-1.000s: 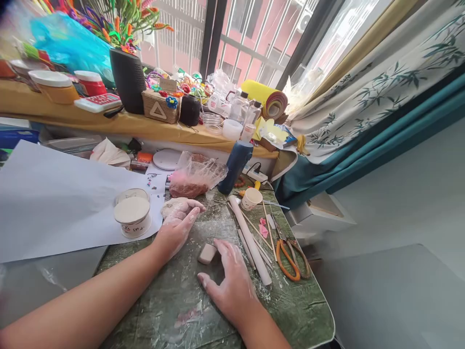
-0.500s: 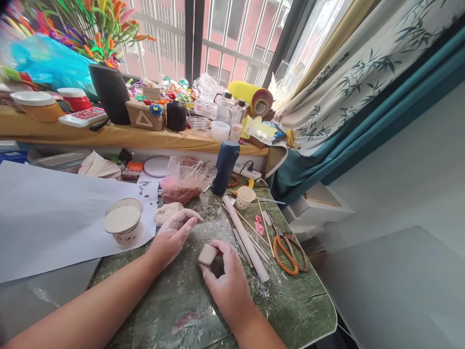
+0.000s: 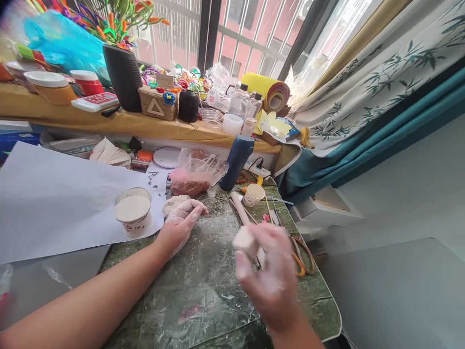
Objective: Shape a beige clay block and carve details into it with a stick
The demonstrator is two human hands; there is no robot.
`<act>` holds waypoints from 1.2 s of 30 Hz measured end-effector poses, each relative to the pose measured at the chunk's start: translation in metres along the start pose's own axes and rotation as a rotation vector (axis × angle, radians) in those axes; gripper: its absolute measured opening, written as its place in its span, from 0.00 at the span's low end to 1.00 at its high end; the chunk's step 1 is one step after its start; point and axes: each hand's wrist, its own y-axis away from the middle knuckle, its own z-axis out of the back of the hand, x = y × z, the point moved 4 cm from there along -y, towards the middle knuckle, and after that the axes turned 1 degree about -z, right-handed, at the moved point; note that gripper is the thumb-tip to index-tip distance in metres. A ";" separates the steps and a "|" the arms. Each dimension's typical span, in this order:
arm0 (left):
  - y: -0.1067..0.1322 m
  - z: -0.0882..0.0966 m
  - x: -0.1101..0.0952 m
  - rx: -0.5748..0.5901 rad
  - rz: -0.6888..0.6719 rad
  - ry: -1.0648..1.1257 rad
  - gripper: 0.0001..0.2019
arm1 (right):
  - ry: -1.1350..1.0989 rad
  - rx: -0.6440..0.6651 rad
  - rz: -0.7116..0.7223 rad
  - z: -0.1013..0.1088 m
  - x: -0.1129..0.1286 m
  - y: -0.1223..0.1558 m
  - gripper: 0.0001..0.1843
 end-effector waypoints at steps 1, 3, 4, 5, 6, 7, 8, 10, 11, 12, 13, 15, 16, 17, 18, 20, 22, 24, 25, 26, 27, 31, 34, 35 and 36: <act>0.000 0.000 0.000 0.000 -0.005 -0.001 0.10 | 0.054 0.164 0.003 -0.013 -0.005 0.007 0.27; 0.000 0.001 0.002 0.002 -0.014 -0.001 0.10 | 0.132 0.415 -0.033 -0.038 -0.021 0.027 0.33; 0.000 0.001 0.003 0.003 -0.014 -0.002 0.11 | 0.154 0.421 -0.083 -0.045 -0.029 0.036 0.34; 0.000 0.001 0.004 0.001 -0.014 -0.003 0.11 | 0.164 0.405 -0.135 -0.051 -0.036 0.043 0.34; -0.001 0.001 0.004 0.004 -0.012 -0.005 0.11 | 0.165 0.382 -0.184 -0.055 -0.041 0.049 0.34; -0.001 0.000 0.005 0.005 -0.010 -0.001 0.11 | 0.160 0.370 -0.219 -0.060 -0.044 0.052 0.34; -0.001 0.000 0.004 0.004 -0.009 0.007 0.10 | 0.150 0.377 -0.237 -0.064 -0.045 0.055 0.34; -0.001 -0.001 0.003 0.000 -0.007 0.026 0.10 | 0.119 0.421 -0.243 -0.074 -0.045 0.054 0.34; -0.001 -0.001 0.003 -0.004 -0.004 0.031 0.10 | 0.098 0.435 -0.246 -0.077 -0.044 0.052 0.32; -0.001 -0.001 0.002 -0.005 0.002 0.028 0.09 | 0.075 0.440 -0.256 -0.078 -0.043 0.049 0.29; -0.001 -0.001 0.002 -0.006 0.008 0.018 0.09 | 0.053 0.427 -0.275 -0.076 -0.041 0.044 0.26; -0.001 -0.001 0.001 0.000 0.014 -0.011 0.10 | 0.020 0.343 -0.319 -0.064 -0.033 0.032 0.21; -0.001 -0.001 0.001 0.002 0.012 -0.025 0.10 | 0.001 0.265 -0.332 -0.054 -0.028 0.024 0.20; -0.001 -0.001 0.001 0.004 0.008 -0.033 0.10 | -0.019 0.169 -0.333 -0.042 -0.022 0.016 0.21; -0.001 -0.001 0.000 0.003 0.003 -0.036 0.10 | -0.059 0.059 -0.312 -0.029 -0.015 0.009 0.22; -0.001 -0.002 0.000 -0.006 0.000 -0.021 0.10 | -0.139 -0.104 -0.231 -0.009 -0.005 0.001 0.26; -0.001 -0.002 0.001 -0.014 0.002 0.003 0.10 | -0.127 -0.009 -0.153 -0.010 -0.003 0.005 0.26; -0.002 -0.001 0.001 -0.016 0.003 0.012 0.09 | -0.026 0.243 -0.088 -0.026 -0.011 0.021 0.28; -0.002 -0.001 0.001 -0.014 0.001 0.012 0.09 | 0.028 0.326 -0.057 -0.034 -0.018 0.031 0.31; -0.002 -0.002 0.001 -0.010 0.000 0.012 0.10 | 0.068 0.367 -0.039 -0.041 -0.024 0.041 0.33; -0.002 -0.002 0.001 -0.006 0.000 0.015 0.10 | 0.100 0.377 -0.032 -0.047 -0.030 0.049 0.35; -0.002 -0.003 0.002 0.000 0.015 0.041 0.09 | 0.173 0.391 -0.168 -0.062 -0.046 0.057 0.40; -0.002 -0.002 0.004 -0.004 0.023 0.039 0.09 | 0.168 0.402 -0.257 -0.066 -0.046 0.049 0.29; -0.003 -0.002 0.005 -0.005 0.019 0.031 0.10 | 0.136 0.387 -0.251 -0.066 -0.044 0.047 0.25; -0.003 -0.001 0.005 -0.005 0.013 0.019 0.10 | 0.085 0.368 -0.227 -0.065 -0.041 0.047 0.21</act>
